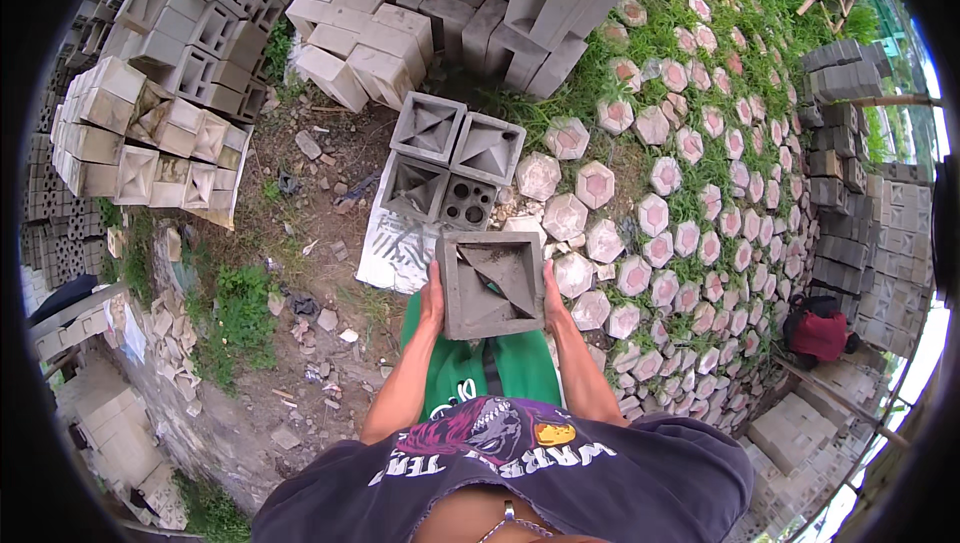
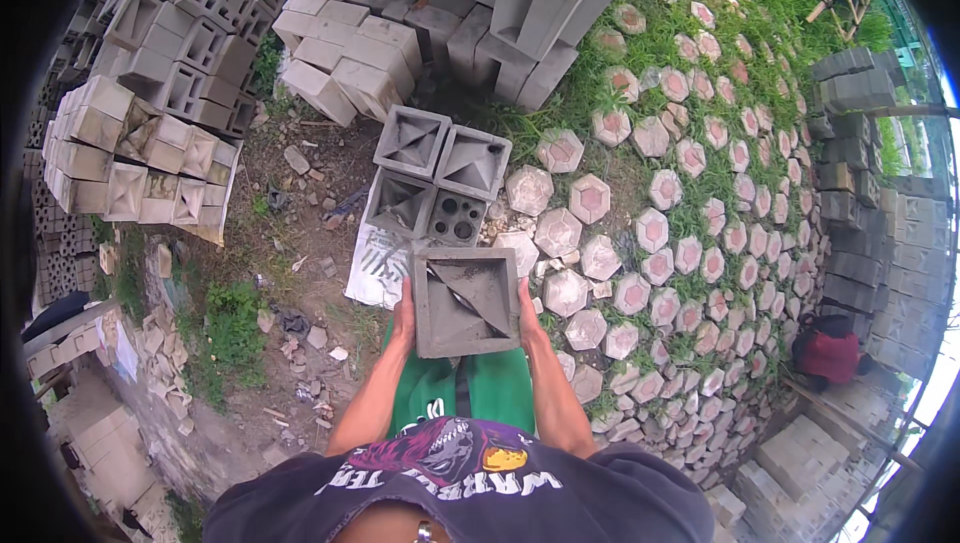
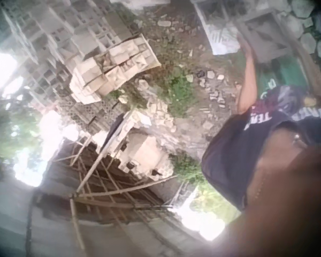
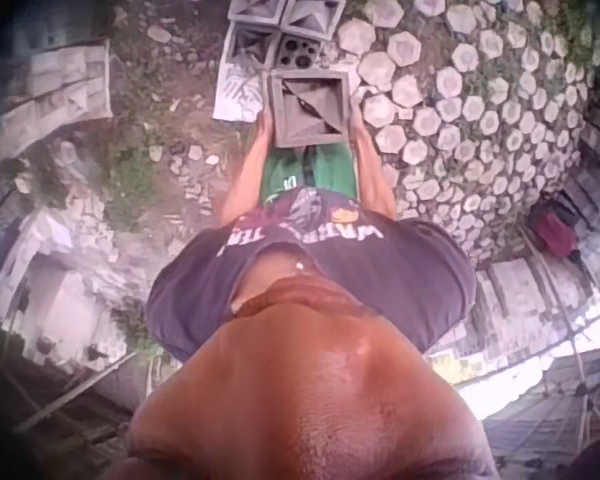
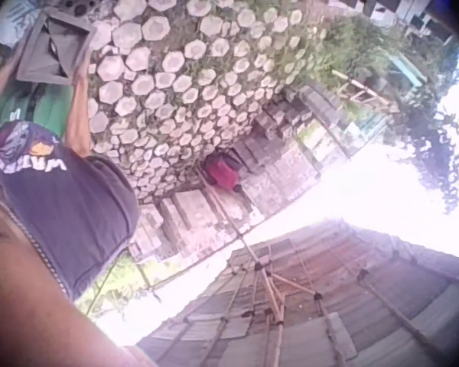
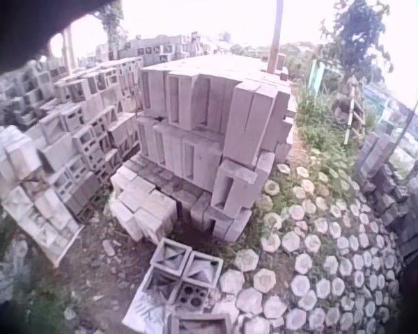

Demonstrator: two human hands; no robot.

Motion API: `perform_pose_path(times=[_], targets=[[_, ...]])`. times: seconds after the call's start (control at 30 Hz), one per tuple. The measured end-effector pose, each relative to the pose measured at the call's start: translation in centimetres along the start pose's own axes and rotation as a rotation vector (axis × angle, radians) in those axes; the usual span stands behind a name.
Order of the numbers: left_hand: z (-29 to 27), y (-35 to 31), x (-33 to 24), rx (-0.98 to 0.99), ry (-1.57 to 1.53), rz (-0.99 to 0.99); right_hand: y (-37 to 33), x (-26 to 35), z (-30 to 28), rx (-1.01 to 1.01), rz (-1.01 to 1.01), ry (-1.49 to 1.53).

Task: The person picks up decorative concrete blocks from various piles on the ground and stacks them one by one into a vertical column on a plastic sheet.

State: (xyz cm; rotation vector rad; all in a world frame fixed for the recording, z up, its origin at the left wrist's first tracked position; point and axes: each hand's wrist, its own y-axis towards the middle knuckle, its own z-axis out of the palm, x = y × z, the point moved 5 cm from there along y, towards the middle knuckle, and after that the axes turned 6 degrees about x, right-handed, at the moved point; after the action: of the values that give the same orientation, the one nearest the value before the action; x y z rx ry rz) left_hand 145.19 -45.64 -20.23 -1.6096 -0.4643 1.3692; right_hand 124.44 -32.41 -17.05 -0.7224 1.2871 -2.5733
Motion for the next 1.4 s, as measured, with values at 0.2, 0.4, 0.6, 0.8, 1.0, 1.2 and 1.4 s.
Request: perform_pose_path(times=[0.2, 0.4, 0.6, 0.8, 1.0, 1.2, 1.4], targets=[[-2.5, 8.6, 9.0, -0.023, -0.085, -0.118, 6.5, -3.6, -3.2, -0.002, 0.213, -0.031], [-6.4, 18.0, 18.4, -0.039, -0.001, -0.251, 17.2, -13.6, -10.6, -0.174, 0.34, 0.004], [-7.5, 28.4, 26.8, 0.046, -0.131, -0.417, 25.1, -19.9, -17.1, -0.298, 0.387, -0.023], [-10.8, 31.6, 30.0, 0.052, -0.138, -0.411, 28.4, -22.5, -17.4, -0.29, 0.348, 0.012], [-13.2, 30.6, 17.1, -0.023, -0.094, -0.199, 31.7, -19.2, -11.1, -0.227, 0.25, -0.075], [-13.4, 31.5, 3.8, 0.247, 0.208, 0.3, 37.3, -13.9, -5.0, -0.124, 0.045, -0.09], [-15.7, 35.4, -0.5, 0.269, 0.39, 0.139, 41.8, -13.8, -1.8, -0.126, -0.031, -0.036]])
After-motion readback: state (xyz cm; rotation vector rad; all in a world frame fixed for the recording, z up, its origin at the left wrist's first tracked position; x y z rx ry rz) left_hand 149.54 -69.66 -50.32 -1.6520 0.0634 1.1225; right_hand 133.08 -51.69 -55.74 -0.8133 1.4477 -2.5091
